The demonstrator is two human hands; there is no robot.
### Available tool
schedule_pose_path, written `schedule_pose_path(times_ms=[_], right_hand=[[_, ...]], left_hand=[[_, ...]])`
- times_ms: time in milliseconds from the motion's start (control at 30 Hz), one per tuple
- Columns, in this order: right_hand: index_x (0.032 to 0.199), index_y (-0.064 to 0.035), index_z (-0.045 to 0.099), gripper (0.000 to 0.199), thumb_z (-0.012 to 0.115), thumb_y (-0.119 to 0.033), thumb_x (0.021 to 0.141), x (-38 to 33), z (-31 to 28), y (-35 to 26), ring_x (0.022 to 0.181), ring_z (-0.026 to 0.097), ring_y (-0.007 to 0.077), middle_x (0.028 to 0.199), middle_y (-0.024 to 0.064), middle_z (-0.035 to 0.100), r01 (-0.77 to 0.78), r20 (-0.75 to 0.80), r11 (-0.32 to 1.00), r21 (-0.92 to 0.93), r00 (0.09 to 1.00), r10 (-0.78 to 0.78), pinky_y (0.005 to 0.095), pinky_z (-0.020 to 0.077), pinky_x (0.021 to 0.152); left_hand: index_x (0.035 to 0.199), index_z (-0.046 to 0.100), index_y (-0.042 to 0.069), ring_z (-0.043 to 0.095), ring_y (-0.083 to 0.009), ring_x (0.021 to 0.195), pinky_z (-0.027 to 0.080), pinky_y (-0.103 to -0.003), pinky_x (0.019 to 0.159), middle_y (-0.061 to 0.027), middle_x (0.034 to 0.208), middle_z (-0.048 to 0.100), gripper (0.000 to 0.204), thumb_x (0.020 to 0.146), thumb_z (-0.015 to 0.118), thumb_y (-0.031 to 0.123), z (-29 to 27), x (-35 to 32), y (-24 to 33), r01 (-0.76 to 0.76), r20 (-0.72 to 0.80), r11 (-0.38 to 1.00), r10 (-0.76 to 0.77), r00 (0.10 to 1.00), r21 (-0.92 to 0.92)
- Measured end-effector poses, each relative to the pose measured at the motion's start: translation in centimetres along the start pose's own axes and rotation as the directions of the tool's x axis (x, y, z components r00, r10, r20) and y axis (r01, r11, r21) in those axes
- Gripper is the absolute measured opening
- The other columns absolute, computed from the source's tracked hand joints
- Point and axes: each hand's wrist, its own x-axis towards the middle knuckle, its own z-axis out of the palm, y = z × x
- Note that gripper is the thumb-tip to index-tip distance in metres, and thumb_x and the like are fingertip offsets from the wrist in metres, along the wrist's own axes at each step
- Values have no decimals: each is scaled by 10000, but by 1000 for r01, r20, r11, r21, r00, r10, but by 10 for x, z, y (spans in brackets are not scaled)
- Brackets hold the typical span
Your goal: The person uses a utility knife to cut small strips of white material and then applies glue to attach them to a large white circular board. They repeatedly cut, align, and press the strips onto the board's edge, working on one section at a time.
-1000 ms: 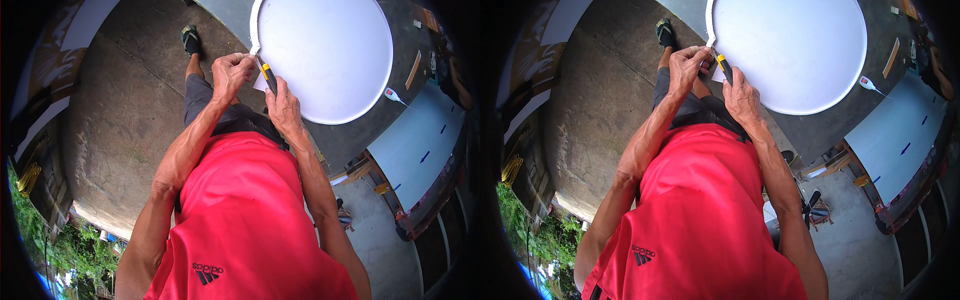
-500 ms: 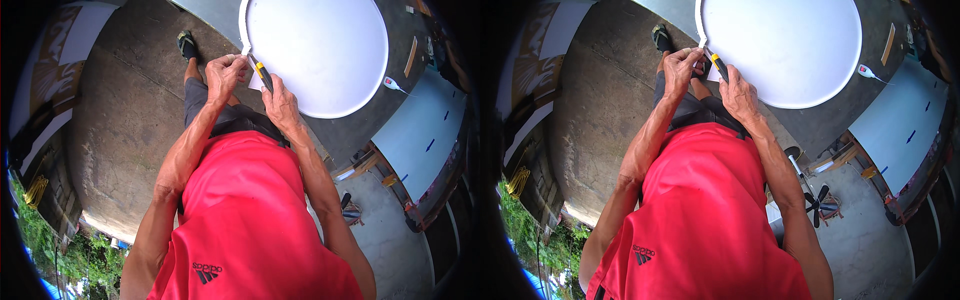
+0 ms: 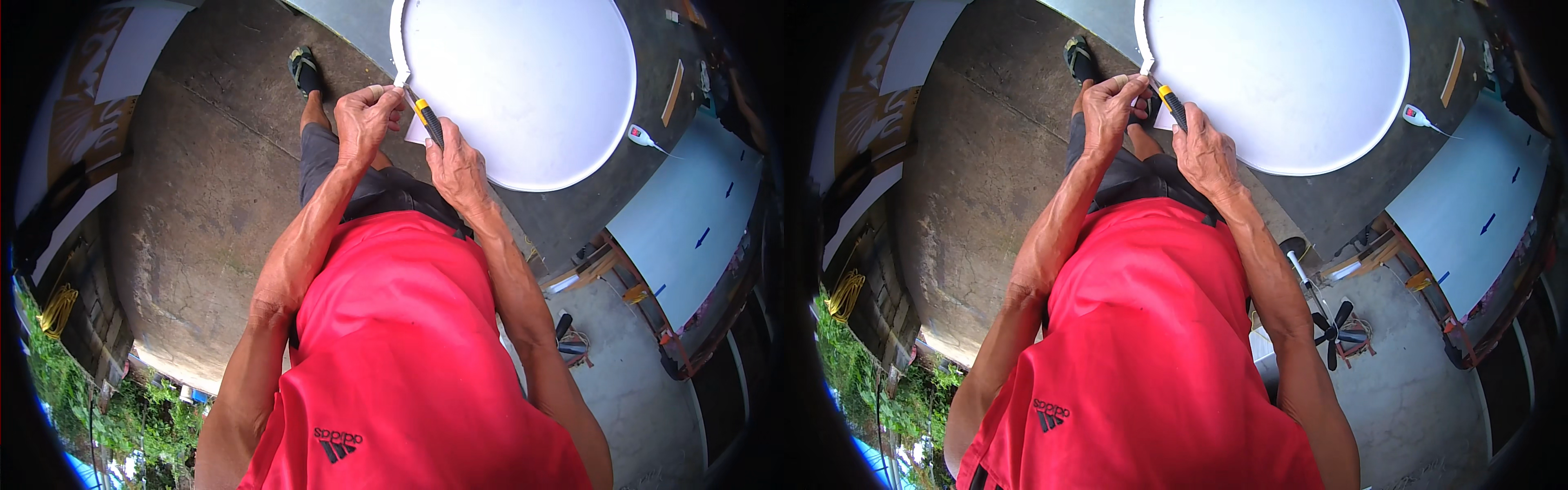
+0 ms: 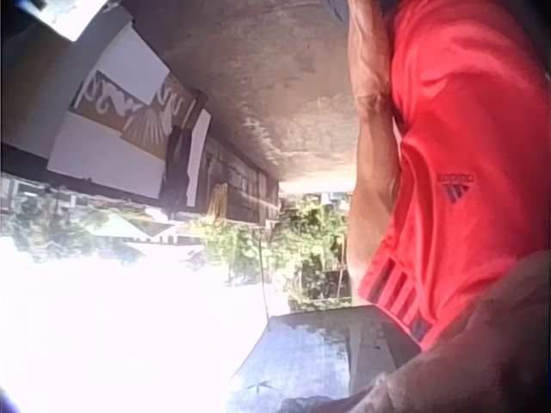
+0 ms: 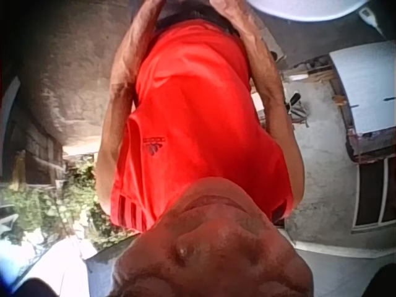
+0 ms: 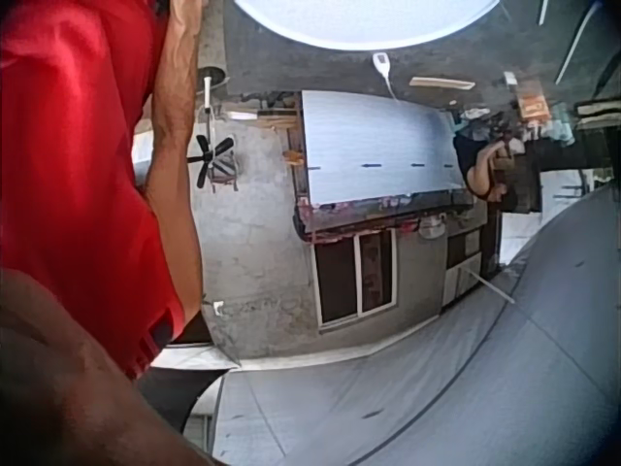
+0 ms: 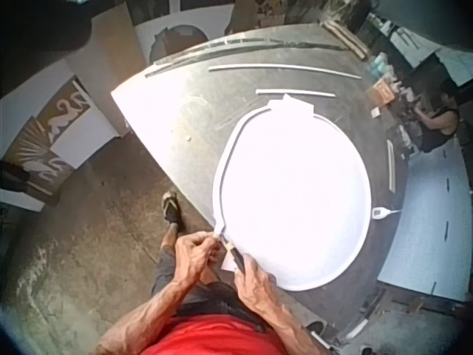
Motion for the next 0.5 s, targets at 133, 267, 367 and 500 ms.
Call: schedule_pose_path(times_ms=[133,267,367,500], right_hand=[[1248,-15,432,381,631,-128,944,1,-1,-5,816,682,442,964,233,655,10,-5,999,-45,1000,-10,522,555,684],[1211,-12,424,356,628,-128,944,3,2,-3,779,683,445,938,231,651,20,-9,995,-100,1000,-21,523,559,651],[1185,-10,425,336,626,-128,943,3,3,-3,751,684,440,926,230,649,33,-12,993,-117,999,-35,518,559,621],[1168,-8,426,320,622,-125,943,4,2,-5,730,686,429,907,224,648,37,-11,990,-139,999,-39,511,557,597]], left_hand=[[1015,748,-73,631,-108,628,547,-260,551,-77,756,701,265,926,710,174,0,1,-2,-12,-11,1000,12,1000,-22],[1017,747,-71,626,-104,626,545,-260,551,-72,752,697,266,927,709,176,1,1,-1,-5,-5,1000,5,1000,-24],[1017,747,-71,622,-101,625,541,-258,549,-70,750,694,267,926,711,177,3,-1,0,-11,-11,1000,10,1000,-26],[1022,746,-71,619,-100,623,537,-258,546,-70,750,694,269,925,710,177,2,-1,0,-10,-11,999,10,1000,-31]])
